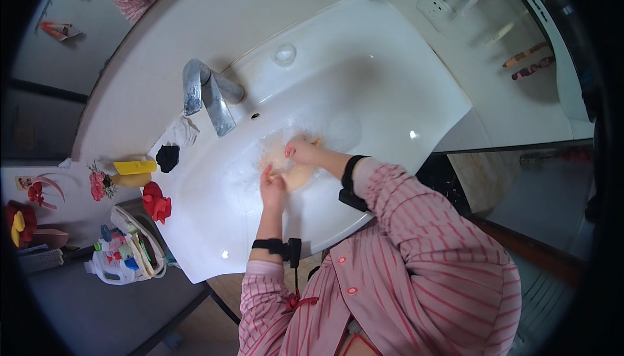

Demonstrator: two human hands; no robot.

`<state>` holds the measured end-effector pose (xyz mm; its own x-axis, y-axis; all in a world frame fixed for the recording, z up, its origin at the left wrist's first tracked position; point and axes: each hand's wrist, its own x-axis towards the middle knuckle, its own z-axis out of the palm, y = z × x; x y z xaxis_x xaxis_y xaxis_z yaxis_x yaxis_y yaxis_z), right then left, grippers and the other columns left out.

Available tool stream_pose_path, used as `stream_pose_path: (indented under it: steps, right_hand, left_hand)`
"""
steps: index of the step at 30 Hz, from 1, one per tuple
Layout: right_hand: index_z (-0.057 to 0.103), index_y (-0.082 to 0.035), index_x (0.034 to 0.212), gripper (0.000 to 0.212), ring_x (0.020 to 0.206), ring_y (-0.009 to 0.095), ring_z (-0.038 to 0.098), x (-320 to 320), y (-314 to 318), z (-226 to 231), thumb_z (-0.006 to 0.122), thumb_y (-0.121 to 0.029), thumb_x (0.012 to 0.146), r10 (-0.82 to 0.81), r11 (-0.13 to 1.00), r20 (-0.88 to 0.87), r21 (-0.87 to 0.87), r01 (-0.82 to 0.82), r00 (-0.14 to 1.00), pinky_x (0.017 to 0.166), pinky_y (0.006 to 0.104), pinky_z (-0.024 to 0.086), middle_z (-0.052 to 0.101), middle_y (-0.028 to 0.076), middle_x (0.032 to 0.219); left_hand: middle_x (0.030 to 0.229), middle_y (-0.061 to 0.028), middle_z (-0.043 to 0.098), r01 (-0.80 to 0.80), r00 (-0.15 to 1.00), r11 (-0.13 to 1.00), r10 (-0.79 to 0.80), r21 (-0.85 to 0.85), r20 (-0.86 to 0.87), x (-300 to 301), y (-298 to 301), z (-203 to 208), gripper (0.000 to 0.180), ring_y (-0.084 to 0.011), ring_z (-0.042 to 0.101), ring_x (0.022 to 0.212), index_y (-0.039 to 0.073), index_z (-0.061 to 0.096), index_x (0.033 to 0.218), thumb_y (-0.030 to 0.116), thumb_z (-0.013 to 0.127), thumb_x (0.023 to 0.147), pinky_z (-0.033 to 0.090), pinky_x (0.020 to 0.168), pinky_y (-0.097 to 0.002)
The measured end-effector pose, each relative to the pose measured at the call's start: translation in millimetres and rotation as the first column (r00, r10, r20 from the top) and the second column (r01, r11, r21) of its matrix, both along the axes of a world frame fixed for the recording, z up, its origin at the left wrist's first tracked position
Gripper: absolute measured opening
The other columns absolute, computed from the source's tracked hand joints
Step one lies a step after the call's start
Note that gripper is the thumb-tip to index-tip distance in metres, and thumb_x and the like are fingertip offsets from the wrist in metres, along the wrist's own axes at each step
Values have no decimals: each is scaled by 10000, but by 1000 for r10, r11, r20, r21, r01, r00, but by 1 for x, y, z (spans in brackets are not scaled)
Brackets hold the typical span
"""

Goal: The person washes a beige bra by hand in a bathroom sink, scrubbing and rinsing it under running water. They then rinse their hands and place the bra on the sink edge.

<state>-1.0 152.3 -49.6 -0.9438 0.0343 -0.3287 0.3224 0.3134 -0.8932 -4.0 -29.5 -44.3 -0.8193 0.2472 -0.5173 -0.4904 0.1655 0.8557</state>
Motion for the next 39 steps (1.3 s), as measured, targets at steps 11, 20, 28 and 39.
stream_pose_path:
  steps: [11,20,28,39]
  right_hand:
    - [623,-77,926,269,933,207,504,22,1,167,641,-215,696,508,640,-215,742,-199,834,741,312,411,550,120,942]
    - [542,-39,1076,453,965,335,554,-4,17,47,631,-239,679,-373,927,62,78,368,926,819,407,433,562,218,1045]
    - [624,-56,938,312,910,305,592,5,21,13,630,-249,693,-51,922,202,385,-31,978,787,382,464,615,154,971]
    - [568,-68,956,250,957,270,525,20,-52,50,540,-109,711,182,924,52,-350,-153,982,800,353,414,541,109,1046]
  left_hand:
    - [775,-3,556,135,924,987,-95,83,-371,-26,0,181,272,-63,501,726,27,499,1101,60,523,832,400,704,-205]
    - [935,-83,564,-111,976,986,85,124,201,-27,-12,83,251,-185,560,746,50,509,1056,171,545,840,479,692,-281]
    - [1034,-143,511,-315,769,924,115,217,628,-3,-6,13,369,-308,522,948,65,444,1127,348,404,893,451,832,-420]
    - [1099,-111,503,-342,807,721,-104,603,582,1,8,7,528,-316,446,1075,126,459,1125,555,374,828,382,901,-466]
